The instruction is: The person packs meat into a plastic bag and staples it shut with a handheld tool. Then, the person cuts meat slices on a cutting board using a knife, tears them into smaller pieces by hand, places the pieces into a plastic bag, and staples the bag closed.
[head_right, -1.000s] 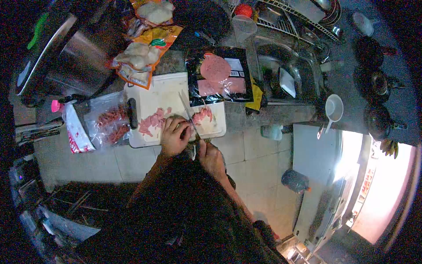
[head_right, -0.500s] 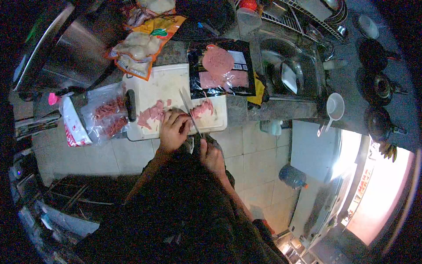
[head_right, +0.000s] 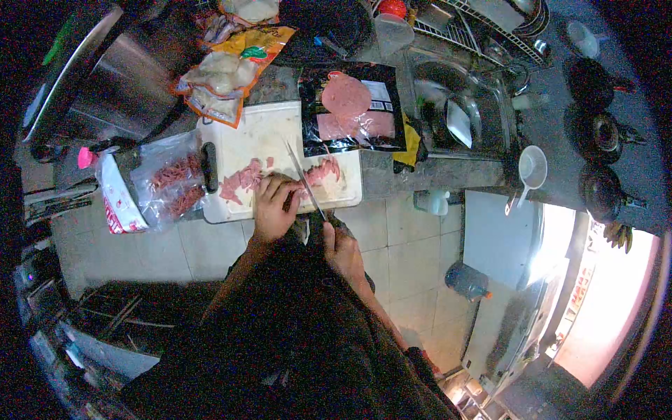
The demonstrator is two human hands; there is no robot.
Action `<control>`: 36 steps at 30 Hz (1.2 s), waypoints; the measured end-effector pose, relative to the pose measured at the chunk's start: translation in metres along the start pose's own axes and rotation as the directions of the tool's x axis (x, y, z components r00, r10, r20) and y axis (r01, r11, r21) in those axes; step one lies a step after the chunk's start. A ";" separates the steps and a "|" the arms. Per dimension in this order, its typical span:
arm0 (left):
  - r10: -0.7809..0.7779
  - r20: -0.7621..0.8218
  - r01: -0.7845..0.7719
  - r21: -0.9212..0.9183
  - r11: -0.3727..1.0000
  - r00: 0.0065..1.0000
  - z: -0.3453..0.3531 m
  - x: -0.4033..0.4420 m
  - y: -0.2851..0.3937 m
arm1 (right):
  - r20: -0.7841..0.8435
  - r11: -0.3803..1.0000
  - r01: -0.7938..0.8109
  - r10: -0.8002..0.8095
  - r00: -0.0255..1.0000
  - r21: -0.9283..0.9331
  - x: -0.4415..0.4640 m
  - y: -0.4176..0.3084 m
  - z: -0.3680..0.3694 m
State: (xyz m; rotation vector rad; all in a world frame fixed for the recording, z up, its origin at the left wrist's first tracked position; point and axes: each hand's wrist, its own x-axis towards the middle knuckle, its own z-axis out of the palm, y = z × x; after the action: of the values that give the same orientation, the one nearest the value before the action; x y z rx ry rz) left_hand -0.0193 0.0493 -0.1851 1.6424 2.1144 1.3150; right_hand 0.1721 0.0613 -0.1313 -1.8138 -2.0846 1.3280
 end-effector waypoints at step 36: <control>0.045 -0.042 -0.044 0.029 0.999 0.998 0.000 -0.006 -0.003 | 0.053 0.998 0.015 -0.012 0.999 -0.055 0.021 -0.032 0.008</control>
State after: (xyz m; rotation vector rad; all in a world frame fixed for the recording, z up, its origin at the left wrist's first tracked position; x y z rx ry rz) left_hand -0.0190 0.0437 -0.1897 1.6967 2.1415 1.3508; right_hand 0.1366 0.0767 -0.1261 -1.8015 -2.1780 1.3423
